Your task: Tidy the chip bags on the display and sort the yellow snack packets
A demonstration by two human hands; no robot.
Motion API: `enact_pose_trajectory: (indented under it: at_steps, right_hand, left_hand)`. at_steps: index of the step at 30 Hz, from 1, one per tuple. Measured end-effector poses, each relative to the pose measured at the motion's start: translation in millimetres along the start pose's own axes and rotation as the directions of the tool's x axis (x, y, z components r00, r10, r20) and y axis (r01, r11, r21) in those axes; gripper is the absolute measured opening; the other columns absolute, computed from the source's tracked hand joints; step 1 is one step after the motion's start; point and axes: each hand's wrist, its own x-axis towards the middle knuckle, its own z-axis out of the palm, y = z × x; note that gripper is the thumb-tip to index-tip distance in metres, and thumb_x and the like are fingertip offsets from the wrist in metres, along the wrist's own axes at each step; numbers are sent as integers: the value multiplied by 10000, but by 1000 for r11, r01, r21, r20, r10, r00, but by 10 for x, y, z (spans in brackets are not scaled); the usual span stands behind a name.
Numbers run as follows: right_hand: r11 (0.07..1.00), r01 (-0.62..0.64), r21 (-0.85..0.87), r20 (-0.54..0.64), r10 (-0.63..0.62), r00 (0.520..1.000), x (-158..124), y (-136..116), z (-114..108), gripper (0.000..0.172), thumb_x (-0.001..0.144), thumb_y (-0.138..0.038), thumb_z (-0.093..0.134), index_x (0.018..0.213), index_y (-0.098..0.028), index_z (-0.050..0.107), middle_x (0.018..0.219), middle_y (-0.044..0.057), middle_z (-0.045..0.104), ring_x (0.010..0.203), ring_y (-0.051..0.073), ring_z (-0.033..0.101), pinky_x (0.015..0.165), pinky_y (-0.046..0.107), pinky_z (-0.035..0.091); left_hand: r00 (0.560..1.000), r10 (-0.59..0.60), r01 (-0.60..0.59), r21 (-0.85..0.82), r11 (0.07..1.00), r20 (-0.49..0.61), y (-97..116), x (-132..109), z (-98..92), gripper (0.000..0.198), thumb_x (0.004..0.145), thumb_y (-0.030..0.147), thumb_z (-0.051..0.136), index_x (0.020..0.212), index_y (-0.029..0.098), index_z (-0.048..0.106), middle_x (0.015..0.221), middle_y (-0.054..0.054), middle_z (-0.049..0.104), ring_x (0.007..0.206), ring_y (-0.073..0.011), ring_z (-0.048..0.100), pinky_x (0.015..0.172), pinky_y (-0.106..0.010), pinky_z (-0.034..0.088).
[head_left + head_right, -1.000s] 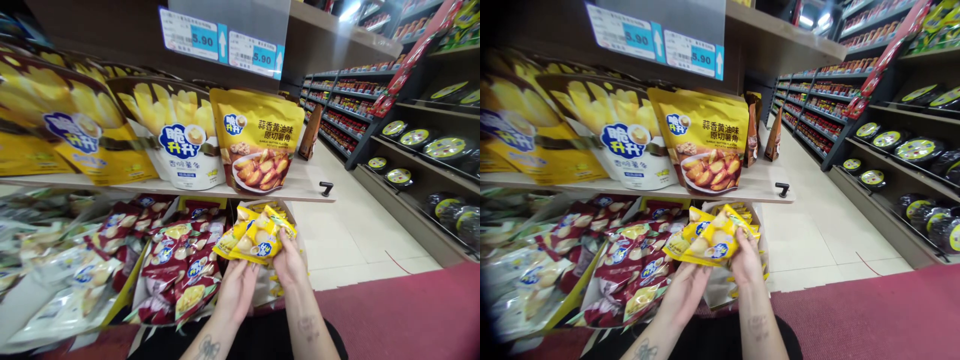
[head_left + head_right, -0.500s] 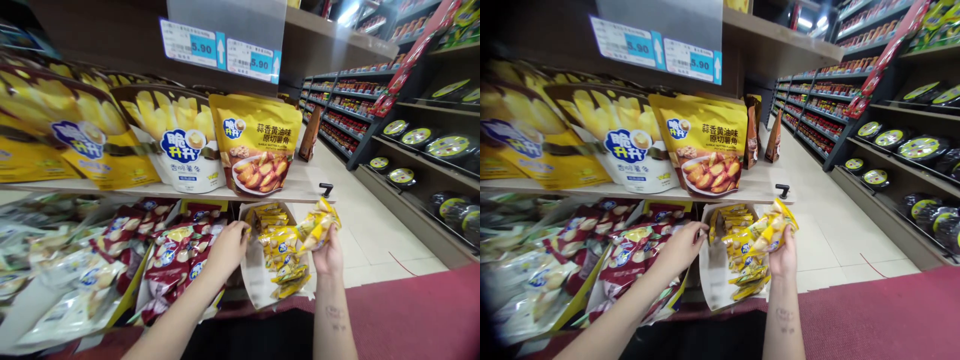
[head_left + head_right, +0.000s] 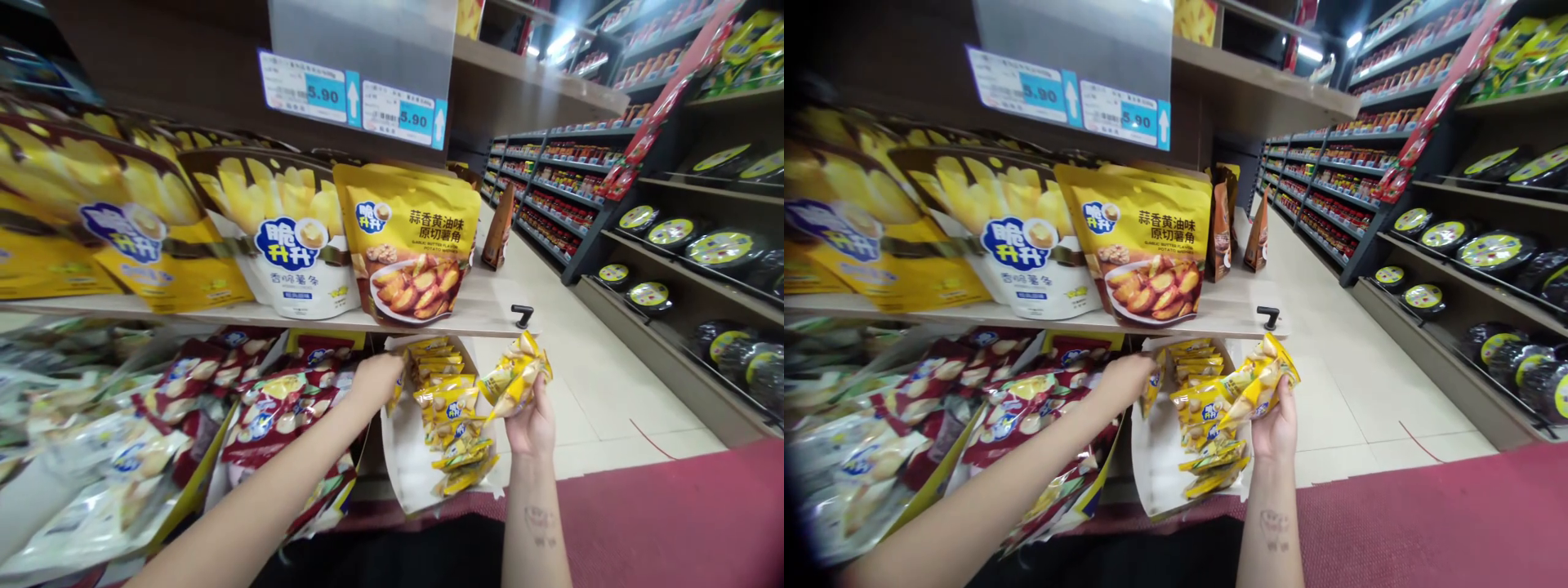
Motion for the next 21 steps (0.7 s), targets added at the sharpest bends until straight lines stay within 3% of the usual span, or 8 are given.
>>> enact_pose_trajectory:
  at_steps: [2, 4, 8, 11, 13, 17, 21]
  right_hand:
    - [1000, -5, -10, -3, 5, 1000, 19, -3, -24, 349, 783, -468, 734, 1059, -254, 715, 1068, 17, 738, 1068, 183, 660, 918, 342, 535]
    - [1000, 0, -25, 18, 1, 1000, 42, 1, -52, 354, 775, -486, 735, 1040, -251, 718, 1046, 24, 743, 1053, 194, 667, 915, 358, 540]
    - [1000, -6, -31, 70, 8, 998, 55, 37, -66, 352, 758, -495, 745, 993, -233, 724, 988, 40, 752, 1015, 211, 684, 902, 376, 553]
    - [999, -42, 21, 47, 41, 998, 15, 65, -19, 345, 731, -437, 784, 997, -229, 721, 964, 24, 756, 967, 190, 697, 864, 332, 565]
    - [996, -62, 59, 25, 61, 998, -24, 71, 26, 340, 713, -395, 803, 997, -227, 721, 954, 13, 758, 936, 180, 705, 830, 308, 573]
    - [994, -81, 70, 36, 79, 996, -81, 58, 84, 315, 724, -371, 794, 992, -221, 723, 934, 13, 760, 904, 184, 713, 797, 308, 582]
    - [993, -92, 75, 44, 89, 995, -75, 58, 87, 321, 746, -372, 780, 1018, -214, 718, 916, 12, 760, 875, 172, 714, 798, 300, 578]
  left_hand:
    - [996, 13, -25, -132, 991, -90, -194, -146, -82, 437, 802, 50, 403, 1000, 217, 755, 1148, -104, 742, 1116, -240, 673, 983, -349, 497]
    - [986, 28, -89, -374, 923, -165, -383, -330, -123, 451, 803, 110, 380, 994, 239, 768, 1171, -59, 739, 1098, -210, 676, 1018, -333, 483]
    - [988, -63, -75, -788, 612, -142, -554, -645, -51, 355, 782, 334, 497, 957, 240, 792, 1230, -56, 715, 1176, -253, 635, 1014, -362, 503]
    - [984, -132, -42, -886, 461, -115, -478, -661, 93, 356, 698, 443, 653, 904, 186, 788, 1156, -111, 734, 1082, -290, 671, 947, -396, 541]
    - [968, -176, -75, -874, 479, -179, -406, -560, 173, 323, 681, 413, 679, 873, 171, 771, 1085, -116, 749, 999, -274, 692, 928, -404, 543]
    - [909, -190, -162, -733, 661, -372, -337, -276, 155, 243, 783, 303, 552, 864, 199, 756, 992, -77, 768, 963, -234, 692, 942, -391, 524]
    - [936, -53, -178, -596, 783, -348, -328, -68, -7, 314, 785, 173, 477, 851, 223, 780, 963, -42, 785, 970, -213, 704, 947, -343, 516]
